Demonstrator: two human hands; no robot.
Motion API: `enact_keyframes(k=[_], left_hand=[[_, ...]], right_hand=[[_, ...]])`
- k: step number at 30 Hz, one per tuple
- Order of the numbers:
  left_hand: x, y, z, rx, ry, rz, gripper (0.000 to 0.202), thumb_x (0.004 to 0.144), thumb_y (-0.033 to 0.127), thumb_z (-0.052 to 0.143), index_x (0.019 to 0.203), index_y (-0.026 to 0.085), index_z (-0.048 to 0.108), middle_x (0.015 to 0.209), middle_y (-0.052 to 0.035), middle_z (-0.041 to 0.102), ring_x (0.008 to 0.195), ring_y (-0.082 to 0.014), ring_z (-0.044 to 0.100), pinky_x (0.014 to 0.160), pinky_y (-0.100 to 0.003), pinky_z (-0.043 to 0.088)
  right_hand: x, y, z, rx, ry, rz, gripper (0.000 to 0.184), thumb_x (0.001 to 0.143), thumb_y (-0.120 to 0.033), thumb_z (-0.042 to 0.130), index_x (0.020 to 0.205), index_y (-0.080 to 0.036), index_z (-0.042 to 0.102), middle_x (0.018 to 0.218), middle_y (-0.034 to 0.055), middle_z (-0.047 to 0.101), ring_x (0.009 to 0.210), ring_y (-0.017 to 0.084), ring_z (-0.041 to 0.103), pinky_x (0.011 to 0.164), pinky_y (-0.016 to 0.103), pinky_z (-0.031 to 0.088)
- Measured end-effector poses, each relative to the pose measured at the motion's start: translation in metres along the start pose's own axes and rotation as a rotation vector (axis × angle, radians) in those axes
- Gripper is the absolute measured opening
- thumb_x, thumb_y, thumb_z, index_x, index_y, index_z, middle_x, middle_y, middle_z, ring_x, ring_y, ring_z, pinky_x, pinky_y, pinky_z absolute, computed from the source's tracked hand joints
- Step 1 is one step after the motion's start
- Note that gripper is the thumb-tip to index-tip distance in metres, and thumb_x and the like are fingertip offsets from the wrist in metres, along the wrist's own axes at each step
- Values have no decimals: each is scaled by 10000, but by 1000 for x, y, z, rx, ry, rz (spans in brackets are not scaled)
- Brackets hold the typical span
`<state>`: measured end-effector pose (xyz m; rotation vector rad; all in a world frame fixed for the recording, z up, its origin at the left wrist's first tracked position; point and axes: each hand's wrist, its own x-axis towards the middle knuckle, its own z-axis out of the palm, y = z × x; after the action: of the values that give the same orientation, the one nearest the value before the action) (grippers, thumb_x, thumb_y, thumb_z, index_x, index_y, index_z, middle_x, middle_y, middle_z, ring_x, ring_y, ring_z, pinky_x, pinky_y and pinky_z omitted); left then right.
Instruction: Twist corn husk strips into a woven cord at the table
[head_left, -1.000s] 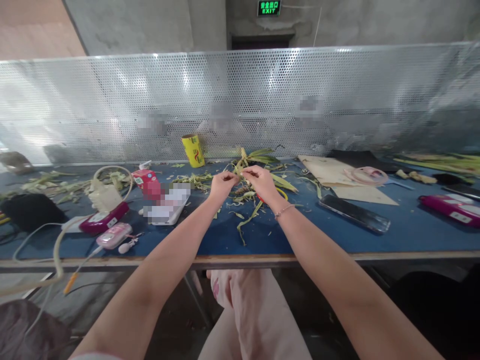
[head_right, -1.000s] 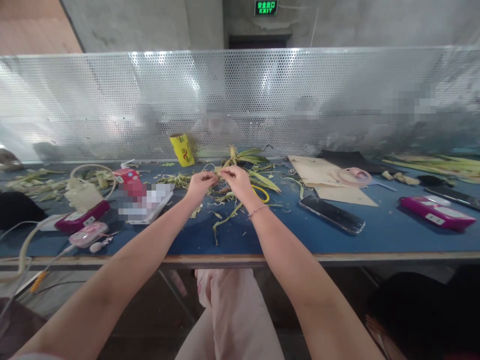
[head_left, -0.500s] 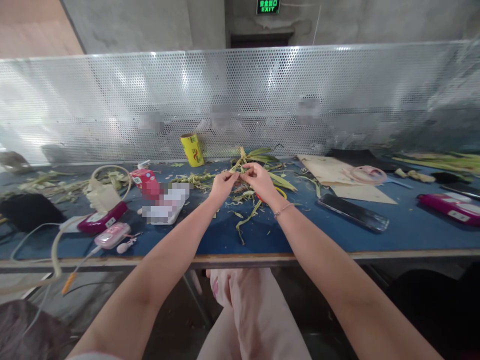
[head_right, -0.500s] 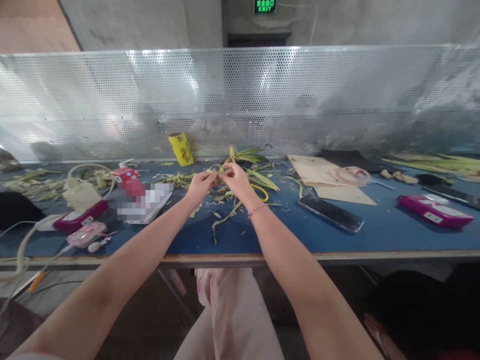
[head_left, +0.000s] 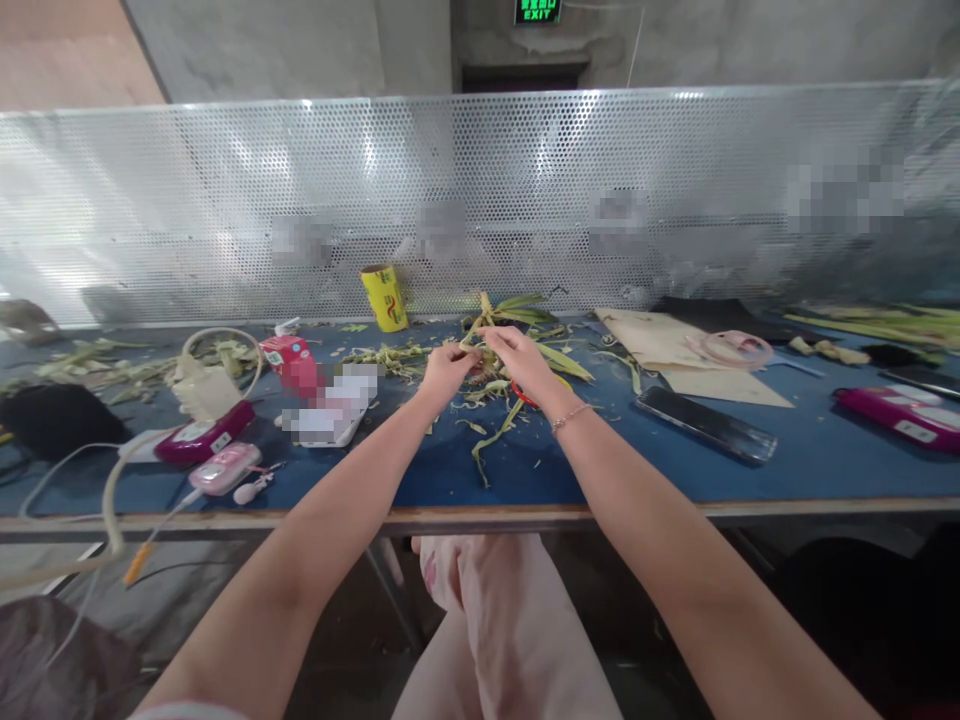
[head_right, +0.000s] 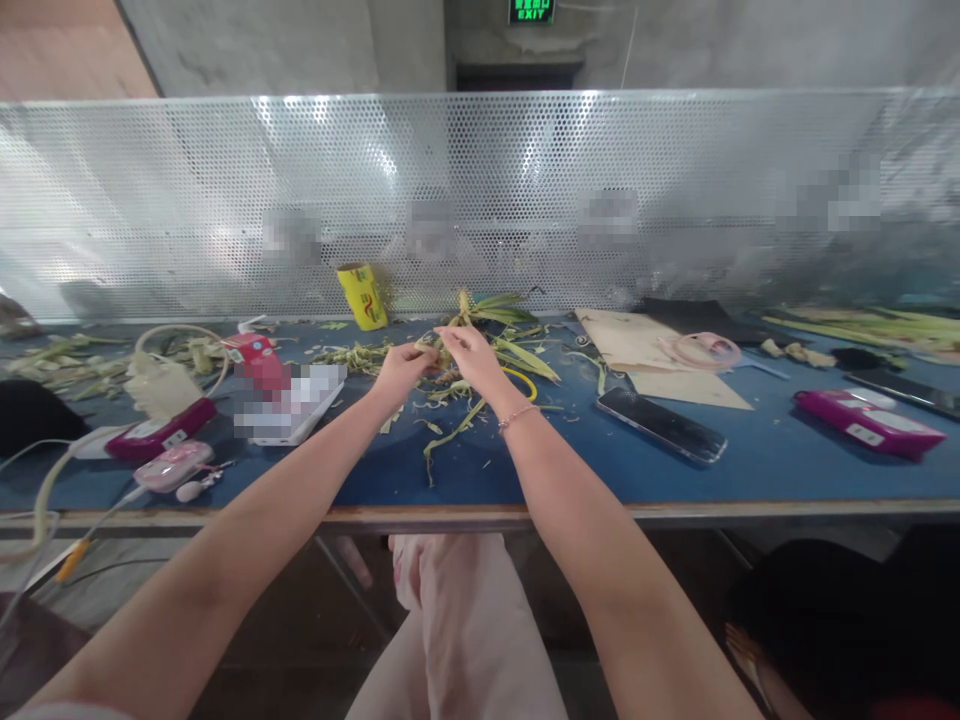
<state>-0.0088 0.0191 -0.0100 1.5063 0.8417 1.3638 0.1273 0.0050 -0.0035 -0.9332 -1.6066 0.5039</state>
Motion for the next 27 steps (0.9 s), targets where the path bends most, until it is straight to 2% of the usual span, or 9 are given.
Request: enact_keyframes(k=[4,9,13,20,24,27], left_hand=[[-2,2,0,19,-26,28,131,580,236,652,591,129,579,564,32,546,548,-82,522,620,-275,496],[-2,3,-1,23,-57,43,112,564,216,638,592,134,566,582,30,549,572,-85,527,619,-269,496],[-2,3,0,33,-68,14,133,567,232,651,607,133,573,579,24,561,574,-88,540,616,-262,492],[-3,4,0,-70,-83,-74,170,546,215,690,612,122,564,595,12,579,576,-86,553,622,-251,483],[-4,5,0,-149,-78,-129,178,546,218,692,622,115,569,582,9,574,579,-95,566,611,-247,483],[-3,6,0,-177,-53,-151,154,540,199,682,603,108,575,571,11,562,568,-95,562,594,-247,485]], right_hand=[[1,0,3,90,2,49,251,763,-384,531,835,-171,642,897,53,651,868,162,577,825,309,416],[0,-1,3,375,28,165,223,711,-412,570,712,-191,594,805,9,617,754,128,545,704,273,405],[-1,-4,3,466,-42,139,235,696,-427,584,664,-196,553,746,-2,567,707,118,500,653,259,381],[0,-1,2,362,-50,103,180,674,-349,587,621,-183,541,615,-27,481,601,100,419,623,259,335],[-1,-1,1,219,-29,101,146,652,-284,540,567,-178,487,556,-43,418,565,94,365,584,251,300],[-2,-2,0,91,-60,87,130,643,-250,503,548,-178,452,531,-48,389,538,88,331,543,244,270]])
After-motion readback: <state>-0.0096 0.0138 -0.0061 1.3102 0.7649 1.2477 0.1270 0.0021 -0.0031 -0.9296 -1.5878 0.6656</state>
